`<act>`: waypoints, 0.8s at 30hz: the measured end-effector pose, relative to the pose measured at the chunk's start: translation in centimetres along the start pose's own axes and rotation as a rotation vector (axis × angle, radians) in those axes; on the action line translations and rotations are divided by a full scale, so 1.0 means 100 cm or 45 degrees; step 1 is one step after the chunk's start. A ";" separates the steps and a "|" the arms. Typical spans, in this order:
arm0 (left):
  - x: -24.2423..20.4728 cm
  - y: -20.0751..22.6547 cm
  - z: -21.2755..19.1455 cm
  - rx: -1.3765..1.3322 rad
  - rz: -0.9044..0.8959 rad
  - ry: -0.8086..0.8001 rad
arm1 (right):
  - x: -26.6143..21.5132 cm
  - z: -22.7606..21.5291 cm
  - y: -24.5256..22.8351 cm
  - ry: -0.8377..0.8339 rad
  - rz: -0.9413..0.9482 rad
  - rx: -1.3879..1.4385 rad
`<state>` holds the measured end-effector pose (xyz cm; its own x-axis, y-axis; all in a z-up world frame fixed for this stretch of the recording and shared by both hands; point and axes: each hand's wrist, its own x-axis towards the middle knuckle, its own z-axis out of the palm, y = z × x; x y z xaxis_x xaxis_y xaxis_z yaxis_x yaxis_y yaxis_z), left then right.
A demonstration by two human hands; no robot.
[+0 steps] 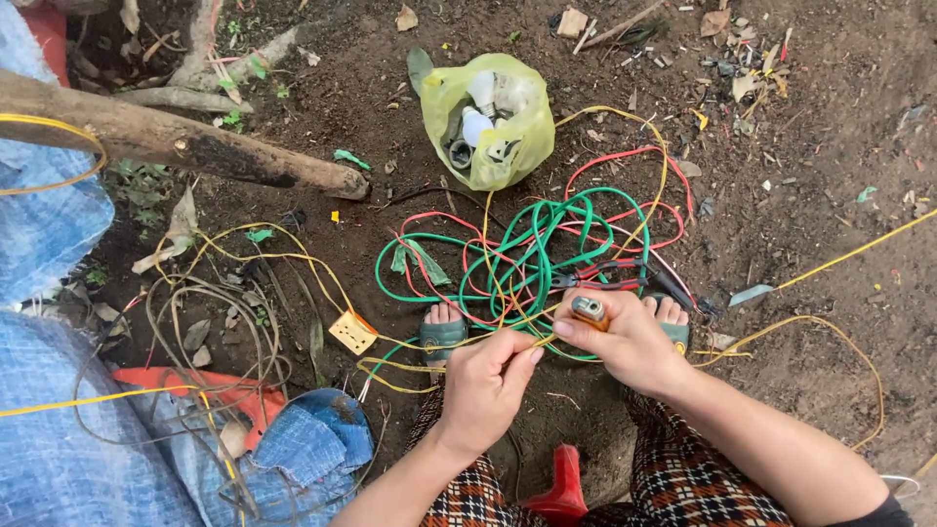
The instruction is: The person sits on the ground and repairs a power strip, opening its casing and using pliers to strip and twist wire ends. They connect the wires, then hold the stripped ends to a light bulb, which glows, confirming the connection works.
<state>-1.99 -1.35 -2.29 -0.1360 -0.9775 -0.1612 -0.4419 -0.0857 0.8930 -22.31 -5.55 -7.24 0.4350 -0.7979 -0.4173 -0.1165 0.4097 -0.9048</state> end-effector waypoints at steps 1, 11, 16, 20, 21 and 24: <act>0.000 0.000 -0.001 -0.031 -0.030 -0.034 | -0.001 -0.001 0.002 -0.059 0.054 0.138; 0.003 -0.010 -0.007 -0.279 -0.219 -0.173 | 0.005 0.007 0.017 -0.270 0.307 0.922; -0.001 -0.027 -0.008 -0.652 -0.457 -0.216 | 0.004 0.004 0.020 -0.095 0.189 0.406; -0.006 -0.039 0.000 -0.841 -0.471 -0.258 | 0.007 0.013 0.019 0.021 -0.049 0.245; -0.006 -0.040 0.000 -0.831 -0.461 -0.235 | 0.006 0.015 0.022 0.069 -0.034 0.359; -0.004 -0.041 0.002 -0.783 -0.454 -0.178 | 0.007 0.023 0.017 0.100 0.110 0.683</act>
<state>-0.31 -0.55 -5.94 -0.2070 -0.8397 -0.5021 0.0929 -0.5278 0.8443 -20.12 -4.41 -8.88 0.3738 -0.7733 -0.5121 0.3317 0.6271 -0.7048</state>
